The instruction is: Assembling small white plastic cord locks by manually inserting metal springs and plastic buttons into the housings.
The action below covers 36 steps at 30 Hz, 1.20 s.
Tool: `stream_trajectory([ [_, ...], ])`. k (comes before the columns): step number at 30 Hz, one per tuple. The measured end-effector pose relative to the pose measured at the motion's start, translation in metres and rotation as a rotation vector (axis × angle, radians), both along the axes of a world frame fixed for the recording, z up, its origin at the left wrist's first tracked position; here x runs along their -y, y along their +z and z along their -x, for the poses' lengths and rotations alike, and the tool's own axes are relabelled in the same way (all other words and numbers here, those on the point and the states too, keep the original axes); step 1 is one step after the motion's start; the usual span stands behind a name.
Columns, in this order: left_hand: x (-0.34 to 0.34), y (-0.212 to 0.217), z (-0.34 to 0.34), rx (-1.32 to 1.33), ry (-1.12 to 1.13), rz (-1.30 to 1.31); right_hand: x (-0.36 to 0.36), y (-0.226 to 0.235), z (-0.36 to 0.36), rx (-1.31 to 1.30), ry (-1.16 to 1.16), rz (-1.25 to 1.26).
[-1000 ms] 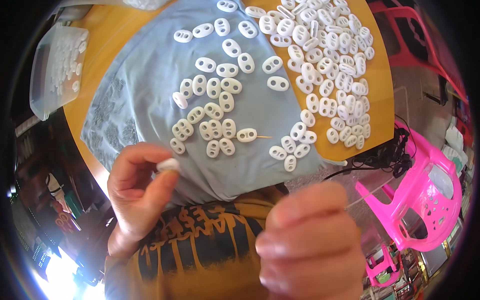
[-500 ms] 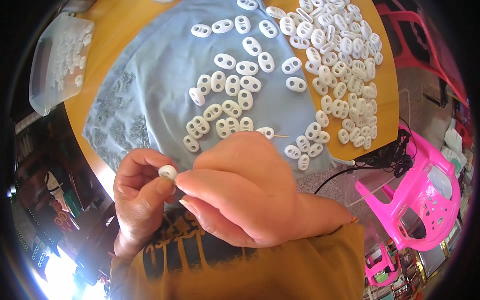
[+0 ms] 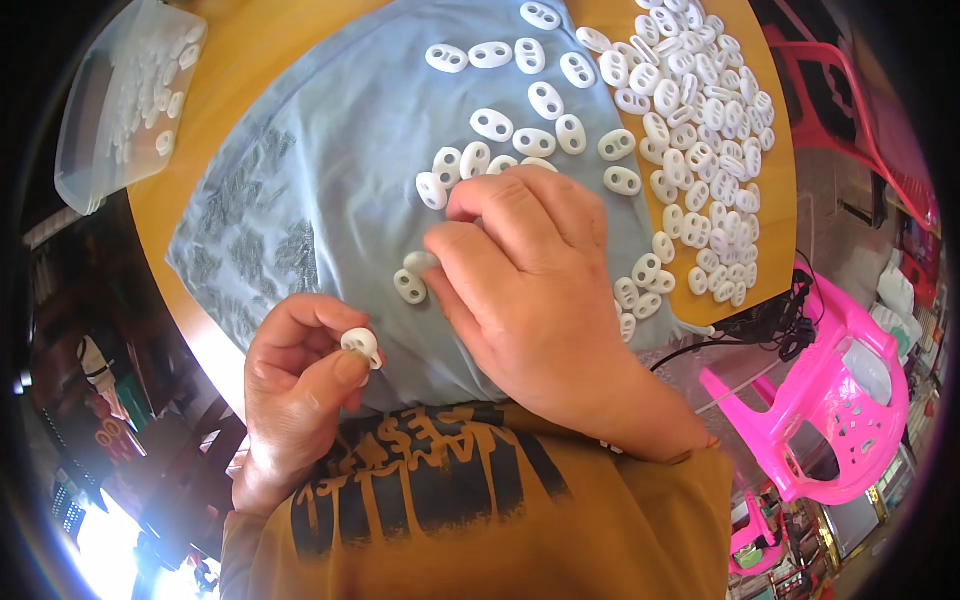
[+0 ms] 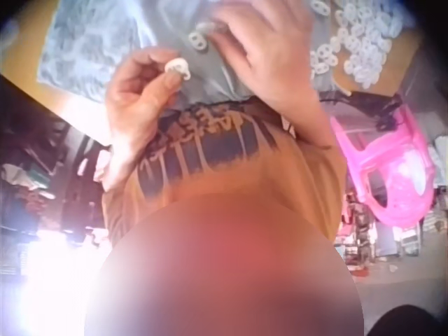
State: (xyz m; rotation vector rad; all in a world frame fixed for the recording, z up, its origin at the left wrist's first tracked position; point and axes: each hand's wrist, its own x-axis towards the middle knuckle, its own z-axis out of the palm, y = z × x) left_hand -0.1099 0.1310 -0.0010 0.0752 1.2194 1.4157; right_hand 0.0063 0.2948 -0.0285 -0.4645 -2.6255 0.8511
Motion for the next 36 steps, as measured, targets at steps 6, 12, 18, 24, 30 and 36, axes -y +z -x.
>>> stream_trajectory([
  [6, 0.002, -0.002, 0.001, 0.044, 0.011, -0.035, -0.003, -0.004, -0.006, -0.129, 0.05, 0.074],
  [12, 0.001, -0.002, 0.002, 0.051, -0.003, -0.032, 0.0, 0.0, -0.01, -0.267, -0.079, 0.142],
  [18, -0.006, 0.001, 0.001, 0.107, 0.001, -0.011, 0.007, 0.016, -0.009, -0.275, 0.085, 0.397],
  [24, -0.018, 0.001, 0.003, 0.249, 0.014, 0.016, 0.012, 0.011, -0.005, -0.319, 0.137, 0.555],
  [30, -0.021, 0.002, 0.003, 0.315, 0.054, -0.03, 0.017, 0.013, -0.005, -0.328, 0.101, 0.599],
  [36, -0.023, 0.007, -0.006, -0.07, -0.028, 0.015, 0.019, 0.013, -0.008, -0.393, 0.011, 0.569],
])
